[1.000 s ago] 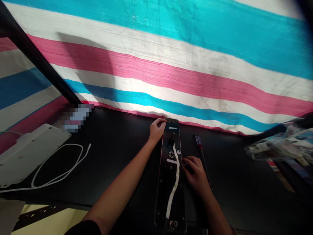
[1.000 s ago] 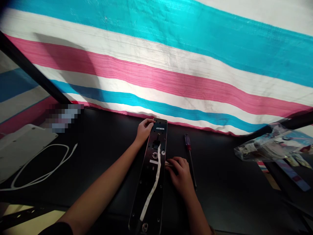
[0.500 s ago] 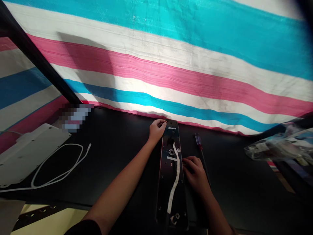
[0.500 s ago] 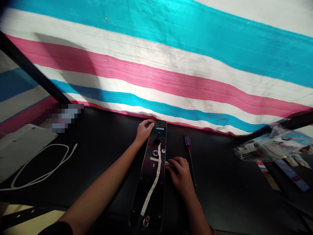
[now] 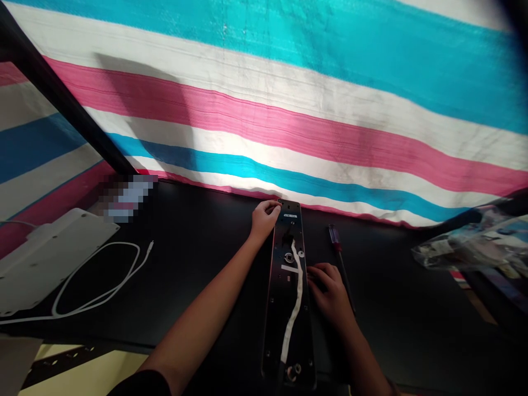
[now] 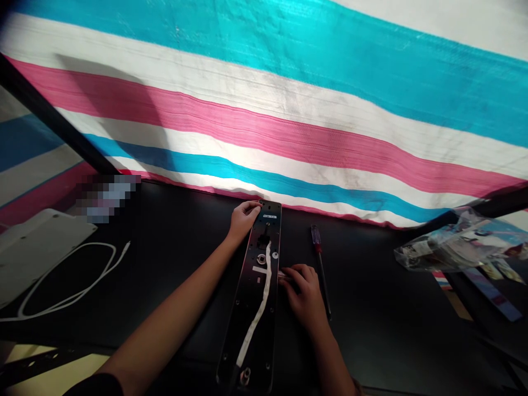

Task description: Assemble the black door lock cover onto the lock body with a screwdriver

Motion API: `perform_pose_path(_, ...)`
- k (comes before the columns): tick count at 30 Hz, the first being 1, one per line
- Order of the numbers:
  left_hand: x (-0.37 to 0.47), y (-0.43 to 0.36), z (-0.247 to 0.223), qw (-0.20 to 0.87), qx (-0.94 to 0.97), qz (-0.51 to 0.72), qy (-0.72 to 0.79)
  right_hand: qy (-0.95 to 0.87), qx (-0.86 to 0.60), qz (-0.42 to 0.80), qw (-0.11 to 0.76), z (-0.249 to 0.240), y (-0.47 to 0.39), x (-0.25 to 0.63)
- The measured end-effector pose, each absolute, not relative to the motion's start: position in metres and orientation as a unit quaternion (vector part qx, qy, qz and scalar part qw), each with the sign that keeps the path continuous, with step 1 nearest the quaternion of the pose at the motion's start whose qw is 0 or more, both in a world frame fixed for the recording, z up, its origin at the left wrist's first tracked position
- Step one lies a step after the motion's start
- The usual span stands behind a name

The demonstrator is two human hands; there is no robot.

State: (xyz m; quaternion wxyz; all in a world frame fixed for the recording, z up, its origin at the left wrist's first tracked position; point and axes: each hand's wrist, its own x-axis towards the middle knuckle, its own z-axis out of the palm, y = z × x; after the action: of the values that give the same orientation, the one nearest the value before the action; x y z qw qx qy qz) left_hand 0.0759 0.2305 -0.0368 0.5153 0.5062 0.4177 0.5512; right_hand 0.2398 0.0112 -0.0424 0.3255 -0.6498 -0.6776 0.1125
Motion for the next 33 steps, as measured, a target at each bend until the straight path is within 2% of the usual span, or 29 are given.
perform_pose_path(33, 0.0752, 0.2276, -0.0316, 0.529, 0.503, 0.558, 0.395, -0.674, -0.653, 0.128, 0.321, -0.0413, 0.0103, 0.2399)
